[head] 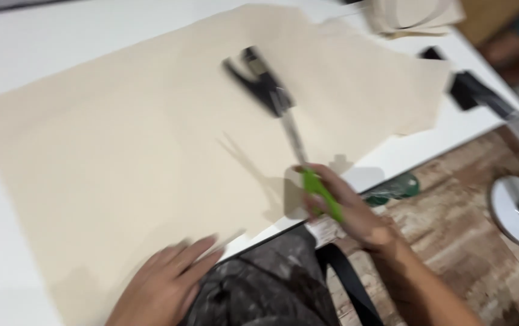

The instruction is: The person cuts a large piece of beige fabric on a white table using green-handled scissors. They follow a marked line to separate a section, then move the cut piece to a nearby bed. The person then repositions the remaining fabric and continues cutting along another marked line.

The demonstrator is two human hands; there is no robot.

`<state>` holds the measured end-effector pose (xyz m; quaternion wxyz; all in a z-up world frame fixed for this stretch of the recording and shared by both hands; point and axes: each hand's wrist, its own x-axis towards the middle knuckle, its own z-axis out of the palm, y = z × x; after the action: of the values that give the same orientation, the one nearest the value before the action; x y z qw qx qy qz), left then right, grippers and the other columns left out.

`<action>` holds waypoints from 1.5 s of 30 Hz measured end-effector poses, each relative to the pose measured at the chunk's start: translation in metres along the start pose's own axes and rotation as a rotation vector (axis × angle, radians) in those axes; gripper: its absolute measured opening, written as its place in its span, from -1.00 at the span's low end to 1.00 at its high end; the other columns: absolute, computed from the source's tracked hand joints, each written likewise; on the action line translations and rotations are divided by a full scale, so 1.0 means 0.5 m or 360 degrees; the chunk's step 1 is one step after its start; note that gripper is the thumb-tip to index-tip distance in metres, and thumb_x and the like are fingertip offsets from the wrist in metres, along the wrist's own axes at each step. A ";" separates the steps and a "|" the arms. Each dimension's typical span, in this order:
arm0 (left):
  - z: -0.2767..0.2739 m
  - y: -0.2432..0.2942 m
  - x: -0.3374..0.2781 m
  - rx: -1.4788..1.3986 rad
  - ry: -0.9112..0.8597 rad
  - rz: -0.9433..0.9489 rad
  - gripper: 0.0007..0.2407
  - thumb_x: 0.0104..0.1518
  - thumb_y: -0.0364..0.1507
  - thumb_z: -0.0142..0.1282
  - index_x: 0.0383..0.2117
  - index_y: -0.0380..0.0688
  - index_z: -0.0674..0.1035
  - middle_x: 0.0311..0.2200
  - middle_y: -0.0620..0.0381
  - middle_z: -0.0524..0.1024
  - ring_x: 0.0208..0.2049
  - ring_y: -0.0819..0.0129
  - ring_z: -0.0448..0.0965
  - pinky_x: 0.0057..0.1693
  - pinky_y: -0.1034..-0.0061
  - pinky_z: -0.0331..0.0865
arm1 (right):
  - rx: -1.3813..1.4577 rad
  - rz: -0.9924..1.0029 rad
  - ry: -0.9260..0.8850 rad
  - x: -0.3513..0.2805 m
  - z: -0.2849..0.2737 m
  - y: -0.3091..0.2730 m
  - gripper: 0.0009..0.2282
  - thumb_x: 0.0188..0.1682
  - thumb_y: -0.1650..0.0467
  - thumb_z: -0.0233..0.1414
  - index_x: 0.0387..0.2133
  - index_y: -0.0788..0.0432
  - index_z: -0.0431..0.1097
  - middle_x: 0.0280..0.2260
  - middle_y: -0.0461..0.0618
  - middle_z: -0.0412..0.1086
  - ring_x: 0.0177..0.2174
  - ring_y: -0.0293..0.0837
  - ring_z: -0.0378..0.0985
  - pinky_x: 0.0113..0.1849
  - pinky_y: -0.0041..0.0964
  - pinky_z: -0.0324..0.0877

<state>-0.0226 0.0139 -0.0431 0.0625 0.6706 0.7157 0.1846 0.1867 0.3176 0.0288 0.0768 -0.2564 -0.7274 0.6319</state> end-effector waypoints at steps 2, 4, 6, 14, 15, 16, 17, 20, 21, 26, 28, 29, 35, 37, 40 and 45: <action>-0.041 0.044 0.035 0.0043 0.0090 0.0145 -0.53 0.15 -0.32 0.12 0.26 0.18 0.41 0.30 0.31 0.36 0.17 0.19 0.41 0.21 0.34 0.23 | -0.0181 0.0059 -0.0129 -0.035 -0.013 0.010 -0.43 -0.08 0.15 0.04 0.23 0.02 0.23 0.28 -0.03 0.28 0.22 -0.01 0.37 0.14 0.03 0.37; -0.036 0.068 0.050 0.0082 0.0137 0.0120 -0.56 0.15 -0.39 0.07 0.24 0.07 0.43 0.30 0.27 0.36 0.19 0.15 0.40 0.21 0.31 0.24 | 0.0078 0.0208 -0.0252 -0.074 -0.032 0.059 -0.42 -0.09 0.26 0.10 0.26 0.08 0.21 -0.09 0.05 0.38 -0.16 -0.01 0.48 -0.14 -0.04 0.45; -0.024 0.085 0.056 0.0118 0.0175 0.0132 -0.58 0.16 -0.47 0.02 0.21 -0.03 0.45 0.30 0.23 0.35 0.21 0.11 0.38 0.21 0.28 0.25 | 0.0337 0.0374 -0.0330 -0.120 -0.053 0.104 -0.40 -0.09 0.38 0.16 0.28 0.15 0.19 -0.46 0.13 0.48 -0.54 0.00 0.58 -0.43 -0.11 0.52; -0.017 0.104 0.077 -0.0069 0.0670 0.0181 -0.69 0.07 -0.77 0.28 -0.06 -0.33 0.58 -0.30 0.02 0.51 -0.30 0.20 0.47 -0.32 0.41 0.45 | 0.0641 0.0964 -0.0725 -0.196 -0.004 0.029 -0.41 -0.06 0.20 0.11 0.27 0.09 0.23 -0.54 0.17 0.34 -0.55 0.06 0.51 -0.41 -0.01 0.57; -0.026 0.107 0.081 -0.0070 0.0667 0.0188 -0.69 0.07 -0.77 0.28 -0.06 -0.33 0.58 -0.30 0.02 0.51 -0.30 0.20 0.47 -0.32 0.41 0.45 | 0.0645 0.0961 -0.0720 -0.215 -0.024 0.065 -0.41 -0.06 0.20 0.11 0.27 0.09 0.23 -0.54 0.17 0.34 -0.55 0.06 0.51 -0.41 -0.01 0.57; -0.035 0.111 0.086 -0.0045 0.0751 0.0201 -0.79 0.11 -0.76 0.27 -0.18 -0.31 0.58 -0.34 0.04 0.50 -0.35 0.24 0.46 -0.23 0.42 0.49 | 0.0708 0.0999 -0.0662 -0.234 -0.045 0.102 -0.38 -0.03 0.22 0.12 0.33 -0.02 0.11 -0.45 0.23 0.40 -0.44 0.13 0.61 -0.35 0.09 0.53; -0.045 0.115 0.090 -0.0021 0.0836 0.0214 -0.86 0.15 -0.76 0.26 -0.30 -0.28 0.58 -0.39 0.07 0.49 -0.40 0.29 0.45 -0.14 0.43 0.53 | 0.0771 0.1038 -0.0603 -0.253 -0.065 0.137 -0.34 0.00 0.24 0.12 0.38 -0.14 -0.01 -0.37 0.30 0.45 -0.32 0.21 0.70 -0.29 0.20 0.48; -0.045 0.115 0.090 -0.0011 0.0861 0.0242 -0.89 0.19 -0.68 0.28 -0.34 -0.24 0.57 -0.40 0.10 0.50 -0.37 0.30 0.45 -0.20 0.46 0.47 | 0.0464 0.1420 -0.0564 -0.229 -0.044 0.094 -0.29 -0.14 0.16 0.05 0.40 -0.29 0.06 -0.23 0.37 0.54 -0.41 0.22 0.57 -0.28 0.06 0.34; -0.047 0.113 0.091 -0.0010 0.0857 0.0248 -0.89 0.19 -0.68 0.28 -0.34 -0.24 0.57 -0.40 0.10 0.50 -0.37 0.30 0.45 -0.20 0.46 0.47 | 0.0470 0.1417 -0.0562 -0.222 -0.030 0.086 -0.29 -0.14 0.16 0.05 0.40 -0.29 0.06 -0.23 0.37 0.54 -0.41 0.22 0.57 -0.28 0.06 0.34; -0.050 0.109 0.086 0.0071 0.0898 0.0314 -0.88 0.21 -0.68 0.25 -0.33 -0.16 0.58 -0.37 0.14 0.53 -0.31 0.35 0.51 -0.15 0.51 0.42 | 0.0397 0.0771 -0.0645 -0.175 0.087 0.001 -0.41 -0.08 0.13 0.06 0.22 0.13 0.32 -0.52 0.08 0.47 -0.57 -0.04 0.63 -0.43 -0.17 0.50; -0.048 0.107 0.083 0.0064 0.0889 0.0338 -0.90 0.24 -0.67 0.20 -0.32 -0.17 0.57 -0.34 0.12 0.53 -0.30 0.32 0.51 -0.16 0.49 0.40 | 0.0421 0.0659 -0.0634 -0.173 0.097 0.031 -0.44 -0.04 0.17 0.04 0.24 0.14 0.27 -0.51 0.12 0.45 -0.55 -0.02 0.63 -0.42 -0.21 0.49; -0.047 0.104 0.083 0.0056 0.0884 0.0361 -0.91 0.27 -0.67 0.15 -0.31 -0.18 0.57 -0.31 0.10 0.53 -0.29 0.28 0.50 -0.16 0.46 0.39 | 0.0439 0.0549 -0.0621 -0.171 0.102 0.046 -0.46 0.01 0.21 0.02 0.26 0.15 0.22 -0.50 0.16 0.43 -0.54 -0.01 0.64 -0.40 -0.25 0.48; -0.053 0.098 0.084 0.0001 0.0885 0.0407 -0.91 0.27 -0.67 0.15 -0.33 -0.20 0.56 -0.30 0.07 0.55 -0.29 0.28 0.52 -0.14 0.44 0.40 | 0.0442 0.0624 -0.0511 -0.140 0.146 0.030 -0.51 -0.01 0.21 -0.01 0.21 0.09 0.28 -0.51 0.12 0.46 -0.55 -0.03 0.60 -0.43 -0.18 0.47; -0.051 0.096 0.085 0.0005 0.0890 0.0421 -0.91 0.27 -0.67 0.15 -0.33 -0.19 0.57 -0.31 0.08 0.55 -0.29 0.28 0.53 -0.14 0.44 0.39 | 0.0451 0.0613 -0.0472 -0.138 0.154 0.037 -0.51 -0.01 0.21 0.00 0.20 0.09 0.29 -0.54 0.11 0.45 -0.55 -0.01 0.59 -0.43 -0.17 0.45; -0.050 0.093 0.083 0.0006 0.0887 0.0435 -0.91 0.27 -0.66 0.16 -0.35 -0.19 0.58 -0.31 0.08 0.56 -0.28 0.28 0.53 -0.14 0.45 0.39 | 0.0448 0.0633 -0.0414 -0.131 0.165 0.042 -0.48 -0.04 0.21 0.03 0.21 0.12 0.28 -0.56 0.10 0.43 -0.56 -0.01 0.58 -0.42 -0.17 0.44; -0.055 0.092 0.087 0.0010 0.0895 0.0476 -0.91 0.26 -0.67 0.17 -0.36 -0.20 0.57 -0.32 0.07 0.55 -0.29 0.28 0.53 -0.13 0.43 0.41 | 0.0471 0.0637 -0.0336 -0.129 0.177 0.045 -0.51 -0.01 0.28 0.04 0.21 0.14 0.25 -0.55 0.12 0.41 -0.57 -0.02 0.53 -0.40 -0.15 0.47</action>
<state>0.0072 0.0533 0.0052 -0.1676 0.6912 0.5990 0.3679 0.2095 0.2108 0.0043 -0.0893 -0.3137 -0.5659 0.7572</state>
